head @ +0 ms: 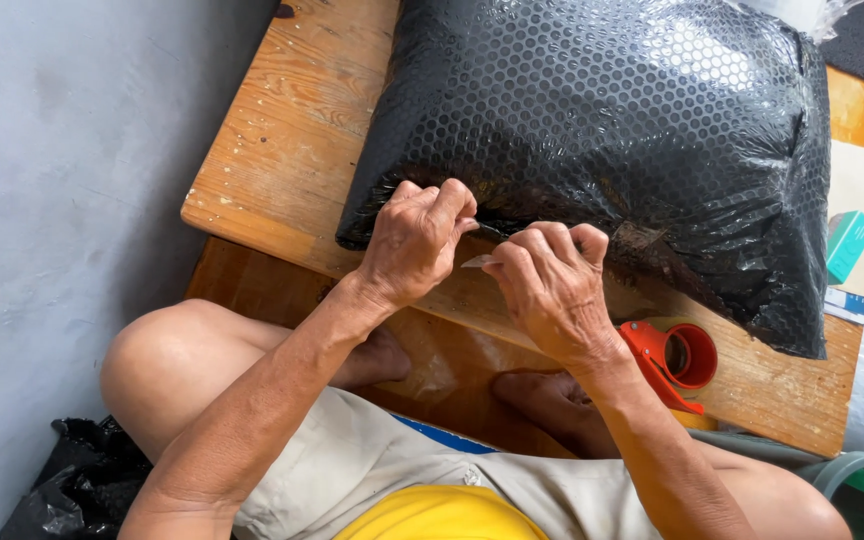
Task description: The person packs a large object into a black bubble-wrap bag, tucks the edges, and secures the opening with clear tape pulled from a red dispenser.
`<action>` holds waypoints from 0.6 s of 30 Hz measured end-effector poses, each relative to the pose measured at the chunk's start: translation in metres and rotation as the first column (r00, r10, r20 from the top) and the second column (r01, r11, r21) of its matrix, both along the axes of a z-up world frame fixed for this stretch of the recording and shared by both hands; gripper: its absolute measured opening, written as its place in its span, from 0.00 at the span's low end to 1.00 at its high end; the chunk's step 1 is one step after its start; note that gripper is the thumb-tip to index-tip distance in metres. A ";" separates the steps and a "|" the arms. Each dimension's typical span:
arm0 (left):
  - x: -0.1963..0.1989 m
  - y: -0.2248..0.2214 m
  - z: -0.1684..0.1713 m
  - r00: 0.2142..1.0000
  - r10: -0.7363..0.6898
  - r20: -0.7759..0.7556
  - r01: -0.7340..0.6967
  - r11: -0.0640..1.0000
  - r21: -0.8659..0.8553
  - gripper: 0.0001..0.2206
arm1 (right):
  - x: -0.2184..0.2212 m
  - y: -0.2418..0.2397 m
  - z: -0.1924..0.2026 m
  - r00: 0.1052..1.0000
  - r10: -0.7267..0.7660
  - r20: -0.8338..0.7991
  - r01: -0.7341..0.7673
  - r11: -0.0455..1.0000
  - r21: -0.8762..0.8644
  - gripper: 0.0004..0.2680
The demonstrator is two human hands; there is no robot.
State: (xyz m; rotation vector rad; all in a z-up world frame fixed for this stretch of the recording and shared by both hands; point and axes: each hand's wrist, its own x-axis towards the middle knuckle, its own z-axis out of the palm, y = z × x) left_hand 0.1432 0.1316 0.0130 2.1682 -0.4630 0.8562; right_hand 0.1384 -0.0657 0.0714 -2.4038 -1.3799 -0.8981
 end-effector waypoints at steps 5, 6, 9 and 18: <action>-0.001 0.001 0.006 0.999 -0.024 -0.048 0.022 0.999 -0.040 0.09 | 0.011 0.007 -0.005 0.997 -0.058 0.043 0.059 0.998 -0.021 0.04; 0.000 0.001 0.004 0.999 -0.024 -0.049 0.022 0.999 -0.042 0.09 | 0.016 0.008 -0.009 0.997 -0.058 0.042 0.059 0.998 -0.023 0.04; 0.002 0.003 0.002 0.996 -0.046 -0.074 0.044 0.999 -0.030 0.09 | 0.027 0.011 -0.016 0.992 -0.075 0.102 0.077 0.997 -0.015 0.03; -0.012 0.010 0.023 0.984 -0.161 -0.076 0.161 0.987 -0.001 0.23 | 0.027 0.012 -0.011 0.976 -0.126 0.177 0.115 0.991 0.071 0.05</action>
